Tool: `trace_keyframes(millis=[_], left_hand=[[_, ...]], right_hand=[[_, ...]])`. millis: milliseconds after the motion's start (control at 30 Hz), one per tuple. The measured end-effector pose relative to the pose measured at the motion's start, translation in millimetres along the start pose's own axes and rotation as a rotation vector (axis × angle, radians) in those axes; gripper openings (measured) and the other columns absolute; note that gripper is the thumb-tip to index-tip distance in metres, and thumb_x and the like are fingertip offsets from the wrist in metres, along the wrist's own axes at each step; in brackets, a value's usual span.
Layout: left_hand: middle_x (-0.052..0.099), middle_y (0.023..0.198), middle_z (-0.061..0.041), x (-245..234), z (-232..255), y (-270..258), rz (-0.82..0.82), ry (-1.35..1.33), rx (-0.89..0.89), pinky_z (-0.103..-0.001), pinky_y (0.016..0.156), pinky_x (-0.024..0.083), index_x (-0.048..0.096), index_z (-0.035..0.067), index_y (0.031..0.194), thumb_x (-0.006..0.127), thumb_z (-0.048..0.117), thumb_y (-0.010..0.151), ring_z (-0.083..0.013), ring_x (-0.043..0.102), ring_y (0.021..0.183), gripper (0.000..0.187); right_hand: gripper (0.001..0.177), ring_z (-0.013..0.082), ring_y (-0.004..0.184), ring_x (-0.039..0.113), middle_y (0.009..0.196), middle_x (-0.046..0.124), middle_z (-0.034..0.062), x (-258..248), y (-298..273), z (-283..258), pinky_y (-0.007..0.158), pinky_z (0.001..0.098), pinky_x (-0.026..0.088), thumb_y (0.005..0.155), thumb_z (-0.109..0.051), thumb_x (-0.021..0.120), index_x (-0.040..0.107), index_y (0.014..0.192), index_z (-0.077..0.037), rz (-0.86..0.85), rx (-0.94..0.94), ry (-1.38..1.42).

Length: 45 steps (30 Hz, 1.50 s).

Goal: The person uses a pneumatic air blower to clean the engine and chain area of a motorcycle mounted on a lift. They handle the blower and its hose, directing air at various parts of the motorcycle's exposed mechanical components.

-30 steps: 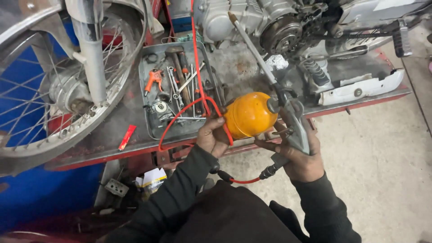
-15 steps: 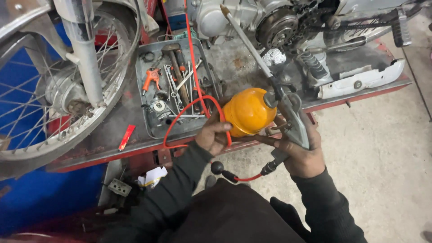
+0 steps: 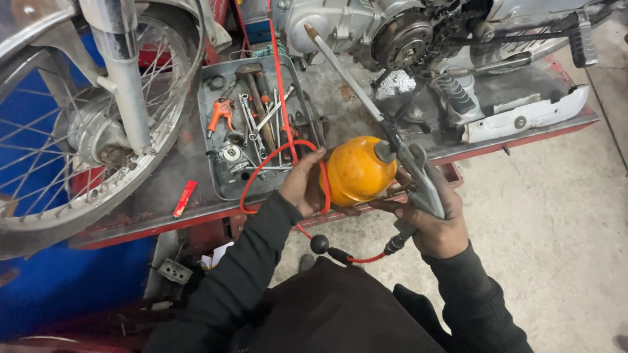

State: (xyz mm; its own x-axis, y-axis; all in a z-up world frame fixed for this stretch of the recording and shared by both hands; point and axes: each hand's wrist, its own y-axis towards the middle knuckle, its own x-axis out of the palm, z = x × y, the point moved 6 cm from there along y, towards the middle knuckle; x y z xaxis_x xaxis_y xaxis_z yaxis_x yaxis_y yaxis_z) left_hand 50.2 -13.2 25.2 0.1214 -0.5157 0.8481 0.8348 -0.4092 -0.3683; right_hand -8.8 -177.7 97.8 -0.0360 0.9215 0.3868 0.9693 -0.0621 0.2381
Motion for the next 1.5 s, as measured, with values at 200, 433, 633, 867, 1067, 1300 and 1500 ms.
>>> trace_keyframes(millis=[200, 433, 633, 867, 1067, 1300, 1500], left_hand=[[0.068, 0.118, -0.021, -56.5, -25.0, 35.3, 0.036, 0.027, -0.044, -0.052, 0.097, 0.052, 0.064, 0.004, 0.121, 0.073, 0.022, 0.085, -0.0384, 0.066, 0.109, 0.042], [0.067, 0.114, -0.016, -51.3, -22.9, 47.3, -0.114, -0.137, 0.294, -0.048, 0.092, 0.055, 0.066, 0.006, 0.115, 0.069, 0.006, 0.08, -0.035, 0.067, 0.103, 0.035], [0.067, 0.118, -0.017, -44.1, -24.1, 44.2, -0.031, -0.084, 0.181, -0.052, 0.093, 0.054, 0.065, 0.008, 0.118, 0.071, 0.022, 0.09, -0.0345, 0.066, 0.106, 0.032], [0.065, 0.123, -0.019, -22.8, -18.0, 24.8, 0.019, -0.05, 0.026, -0.064, 0.09, 0.051, 0.061, 0.01, 0.13, 0.071, 0.024, 0.085, -0.0394, 0.064, 0.108, 0.048], [0.062, 0.127, -0.012, -35.6, -32.1, 34.5, -0.174, -0.118, 0.337, -0.048, 0.1, 0.052, 0.05, 0.016, 0.137, 0.067, -0.003, 0.076, -0.0303, 0.062, 0.115, 0.065], [0.06, 0.129, -0.021, -8.7, -23.6, 18.9, -0.21, -0.028, -0.108, -0.08, 0.078, 0.047, 0.053, 0.021, 0.139, 0.064, 0.055, 0.09, -0.049, 0.061, 0.11, 0.061], [0.067, 0.117, -0.017, -29.0, -30.8, 50.1, -0.059, -0.067, 0.026, -0.063, 0.088, 0.055, 0.064, 0.014, 0.124, 0.077, 0.032, 0.085, -0.0363, 0.068, 0.102, 0.045]], right_hand=[[0.085, 0.042, 0.128, 0.053, 0.142, 0.052, 0.0213, 2.1, 1.6, -0.6, 0.073, 0.0653, 0.063, 0.063, 0.024, 0.06, 0.046, 0.142, -0.002, 0.013, 0.017, 0.057], [0.087, 0.0456, 0.128, 0.05, 0.144, 0.049, 0.0236, -3.5, 3.7, 3.1, 0.073, 0.0705, 0.06, 0.062, 0.025, 0.059, 0.044, 0.143, -0.003, 0.034, 0.005, 0.114], [0.085, 0.0453, 0.133, 0.049, 0.142, 0.052, 0.0242, -9.7, -0.5, 4.8, 0.078, 0.0708, 0.06, 0.063, 0.026, 0.059, 0.046, 0.142, -0.004, -0.026, -0.034, 0.025], [0.084, 0.0424, 0.126, 0.056, 0.136, 0.056, 0.0267, -10.9, 2.8, 3.4, 0.079, 0.0646, 0.062, 0.063, 0.027, 0.06, 0.046, 0.141, -0.002, 0.023, -0.025, -0.019], [0.082, 0.0458, 0.131, 0.05, 0.14, 0.052, 0.0256, -17.7, 2.8, 20.1, 0.072, 0.0671, 0.061, 0.061, 0.026, 0.06, 0.049, 0.138, 0.0, 0.091, -0.013, 0.1], [0.081, 0.0419, 0.119, 0.061, 0.127, 0.061, 0.0278, -10.1, 5.0, -2.1, 0.072, 0.058, 0.063, 0.058, 0.026, 0.064, 0.053, 0.135, 0.002, 0.056, -0.005, -0.023], [0.059, 0.0186, 0.061, 0.068, 0.083, 0.068, 0.0167, 4.7, -0.4, -7.3, 0.048, 0.0315, 0.06, 0.07, 0.014, 0.071, 0.061, 0.125, -0.002, 0.18, -0.058, -0.093]])
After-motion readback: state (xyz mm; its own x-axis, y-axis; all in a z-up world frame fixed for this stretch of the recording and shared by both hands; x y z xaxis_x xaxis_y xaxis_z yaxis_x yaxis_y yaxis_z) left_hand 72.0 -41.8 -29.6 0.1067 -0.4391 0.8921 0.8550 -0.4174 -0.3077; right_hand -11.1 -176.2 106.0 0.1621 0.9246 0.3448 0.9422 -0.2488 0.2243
